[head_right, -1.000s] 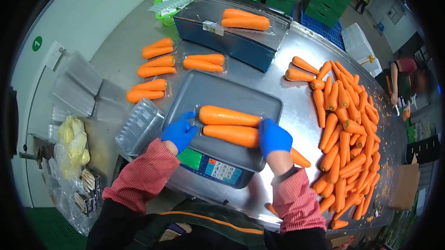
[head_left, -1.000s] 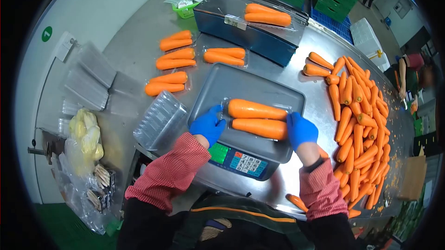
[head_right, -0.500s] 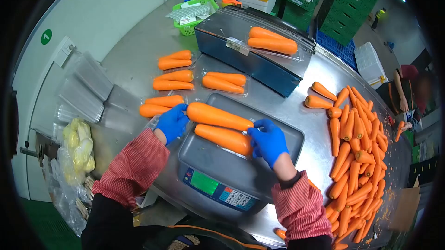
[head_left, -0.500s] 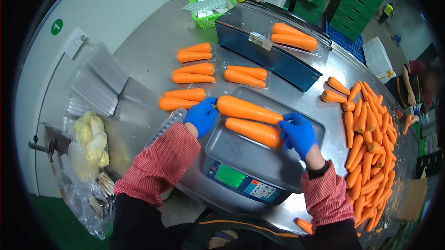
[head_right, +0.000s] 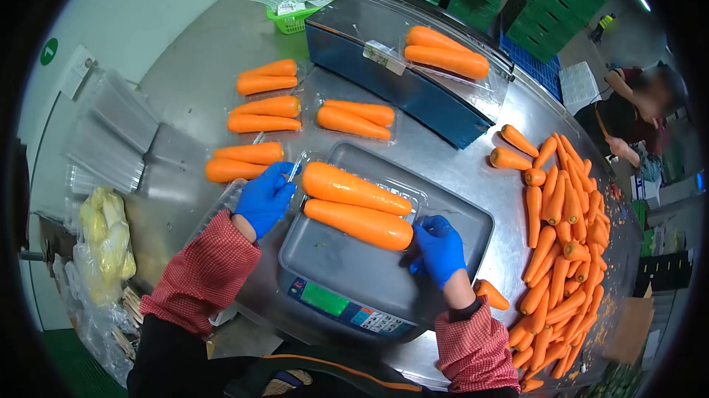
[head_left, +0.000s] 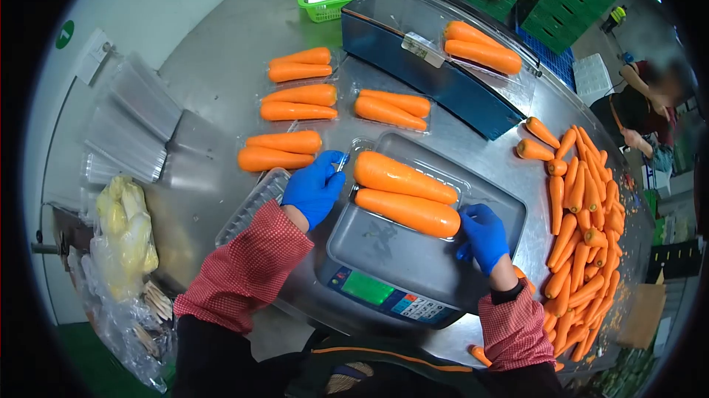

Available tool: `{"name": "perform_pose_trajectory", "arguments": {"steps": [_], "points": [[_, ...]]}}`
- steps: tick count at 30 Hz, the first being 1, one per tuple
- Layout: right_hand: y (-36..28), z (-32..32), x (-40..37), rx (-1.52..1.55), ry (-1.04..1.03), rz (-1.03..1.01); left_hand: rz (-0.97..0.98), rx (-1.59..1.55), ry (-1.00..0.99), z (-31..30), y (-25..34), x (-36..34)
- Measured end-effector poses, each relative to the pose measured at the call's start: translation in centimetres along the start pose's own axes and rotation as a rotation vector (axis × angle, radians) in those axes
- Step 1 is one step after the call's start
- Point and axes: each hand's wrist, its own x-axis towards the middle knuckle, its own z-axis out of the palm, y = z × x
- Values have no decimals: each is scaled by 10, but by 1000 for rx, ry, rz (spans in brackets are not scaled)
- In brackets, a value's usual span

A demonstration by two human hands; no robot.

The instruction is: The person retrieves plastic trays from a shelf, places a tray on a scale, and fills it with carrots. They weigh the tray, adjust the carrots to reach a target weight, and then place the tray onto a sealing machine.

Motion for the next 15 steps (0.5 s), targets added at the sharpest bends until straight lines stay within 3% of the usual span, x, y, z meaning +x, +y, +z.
{"name": "perform_pose_trajectory", "arguments": {"steps": [3,6,10,13,15], "points": [[3,11,17,53,7,-145,74,34,78,-13,-9,5],[-38,33,27,17,-42,-195,-34,-105,71,-46,-11,18],[-93,94,67,-68,-121,-282,-137,-256,254,-94,-31,43],[-107,148,118,-204,-200,-373,-77,-225,364,-132,-80,65],[-116,180,141,-254,-297,-271,-93,-249,394,-148,-108,74]]}}
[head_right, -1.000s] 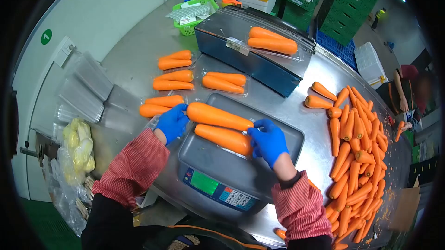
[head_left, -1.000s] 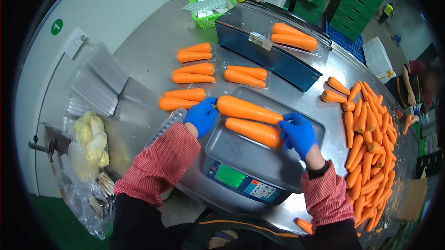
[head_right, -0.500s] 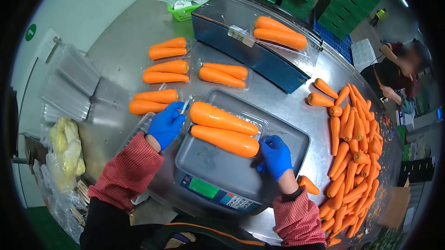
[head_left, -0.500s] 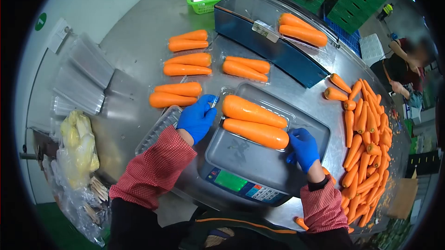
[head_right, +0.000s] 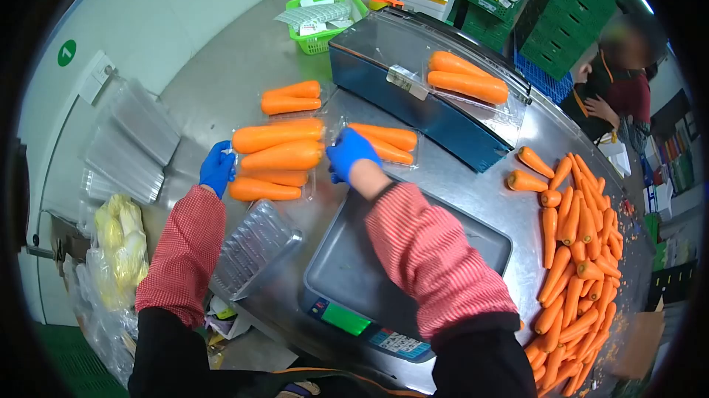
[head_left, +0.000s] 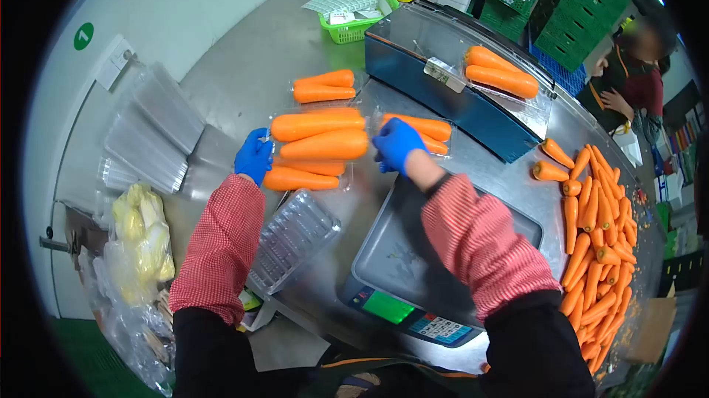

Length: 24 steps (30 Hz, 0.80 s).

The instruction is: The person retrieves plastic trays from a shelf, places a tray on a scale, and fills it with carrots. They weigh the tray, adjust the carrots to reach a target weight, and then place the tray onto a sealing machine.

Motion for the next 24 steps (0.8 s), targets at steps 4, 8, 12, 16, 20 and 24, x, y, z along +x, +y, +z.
{"name": "perform_pose_trajectory", "arguments": {"steps": [4,8,12,16,20,24], "points": [[26,43,61,-479,-33,-206,-46,-95,51,-17,-56,27],[25,59,49,-701,-97,-189,-29,-41,-88,-55,-132,68],[9,45,-40,-397,205,-537,47,334,84,-74,-118,56],[17,-18,-144,-291,363,-714,512,338,127,-19,-30,-76],[92,-109,-224,-246,825,-711,406,655,-193,1,-41,-186],[200,-202,-272,-427,1096,-172,450,1027,-241,6,-52,-211]]}}
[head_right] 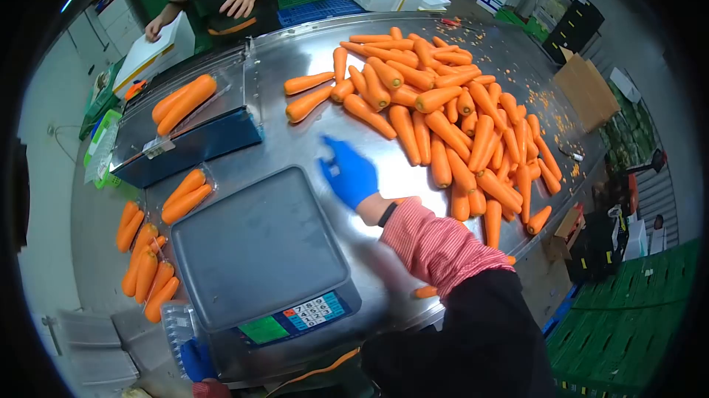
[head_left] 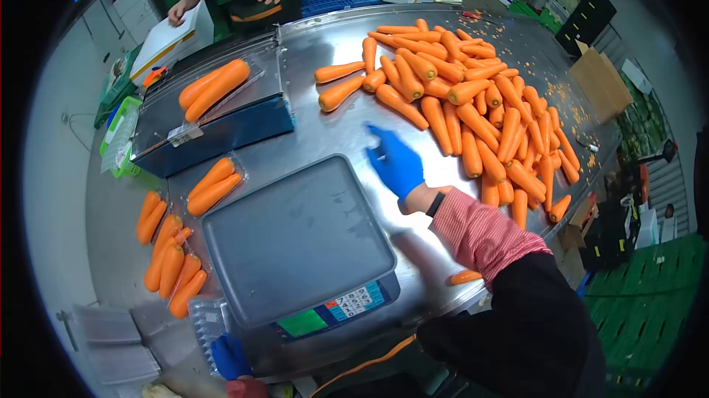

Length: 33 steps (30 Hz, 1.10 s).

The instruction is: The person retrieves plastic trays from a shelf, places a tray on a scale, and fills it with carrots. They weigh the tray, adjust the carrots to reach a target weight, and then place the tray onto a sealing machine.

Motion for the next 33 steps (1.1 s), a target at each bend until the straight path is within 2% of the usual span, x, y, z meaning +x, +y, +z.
{"name": "perform_pose_trajectory", "arguments": {"steps": [1,3,5,6,9,11,14,17,18,21,22,25,26,28,31,33], "points": [[52,-3,5,-165,45,15,21,-33,10,5,-11,-2],[114,-27,17,-538,13,176,58,-99,30,17,-38,4],[146,-49,26,-676,-134,377,-71,-216,12,6,-30,7],[157,-53,26,-720,-67,375,-136,-274,4,0,-26,10],[197,-42,34,-651,-120,444,-232,-455,-71,16,-72,17],[215,-31,36,-672,-108,422,-303,-545,-107,5,-57,16],[204,-37,29,-593,-80,415,-339,-592,-98,2,-52,15],[217,-52,19,559,-248,809,-331,-516,-109,-1,-50,17],[205,-66,4,995,-201,896,-328,-477,-126,-2,-49,17],[205,-74,-27,1452,-222,1154,-290,-316,-27,-9,-23,9],[205,-77,-37,1498,-285,1104,-34,-78,138,-6,-26,6],[199,-86,-62,1630,-476,937,-111,3,405,-37,-2,2],[178,-94,-67,1505,-452,855,-46,-48,444,-51,17,4],[155,-101,-70,1465,-545,696,88,-148,523,-77,71,11],[94,-113,-58,1228,-669,510,503,-119,420,-92,174,32],[52,-108,-49,995,-685,422,615,-43,262,-80,227,43]]}}
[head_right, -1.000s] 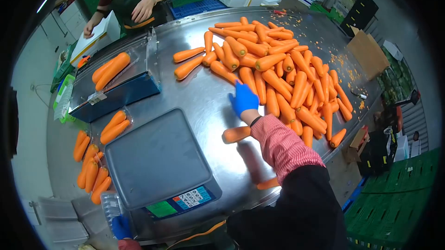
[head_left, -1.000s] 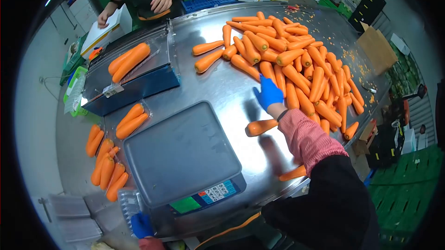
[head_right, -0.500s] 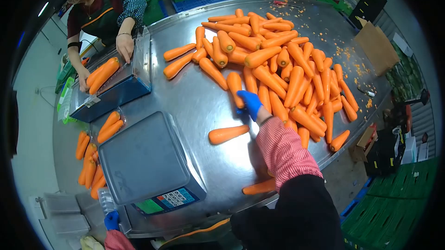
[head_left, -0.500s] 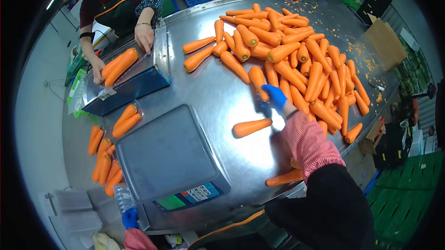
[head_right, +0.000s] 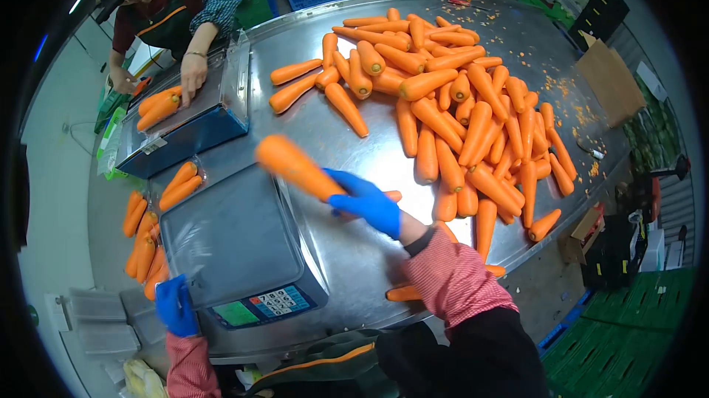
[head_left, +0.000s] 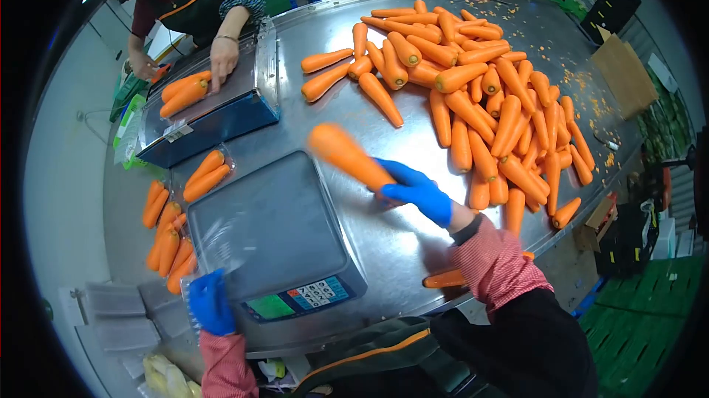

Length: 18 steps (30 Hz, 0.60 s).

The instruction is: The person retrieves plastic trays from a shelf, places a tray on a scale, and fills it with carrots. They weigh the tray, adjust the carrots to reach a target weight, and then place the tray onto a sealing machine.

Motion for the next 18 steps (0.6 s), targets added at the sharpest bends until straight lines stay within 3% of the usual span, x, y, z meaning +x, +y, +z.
{"name": "perform_pose_trajectory", "arguments": {"steps": [2,4,6,9,10,12,14,15,18], "points": [[29,28,36,-510,33,-699,113,-81,-11,36,22,21],[4,71,35,-944,5,-552,165,-58,-93,53,42,35],[0,110,45,-1178,-45,-501,169,-46,-150,66,51,38],[28,126,66,-1289,16,-677,130,-92,-179,77,51,38],[17,120,69,-1282,37,-593,111,-99,-199,77,51,39],[-9,90,73,-1259,74,-423,72,-109,-244,74,52,39],[9,36,95,-1192,489,-483,58,-133,-273,70,53,40],[24,-1,121,-1334,642,-435,51,-145,-282,69,54,41],[28,-81,156,-1493,830,17,50,-186,-267,66,55,41]]}}
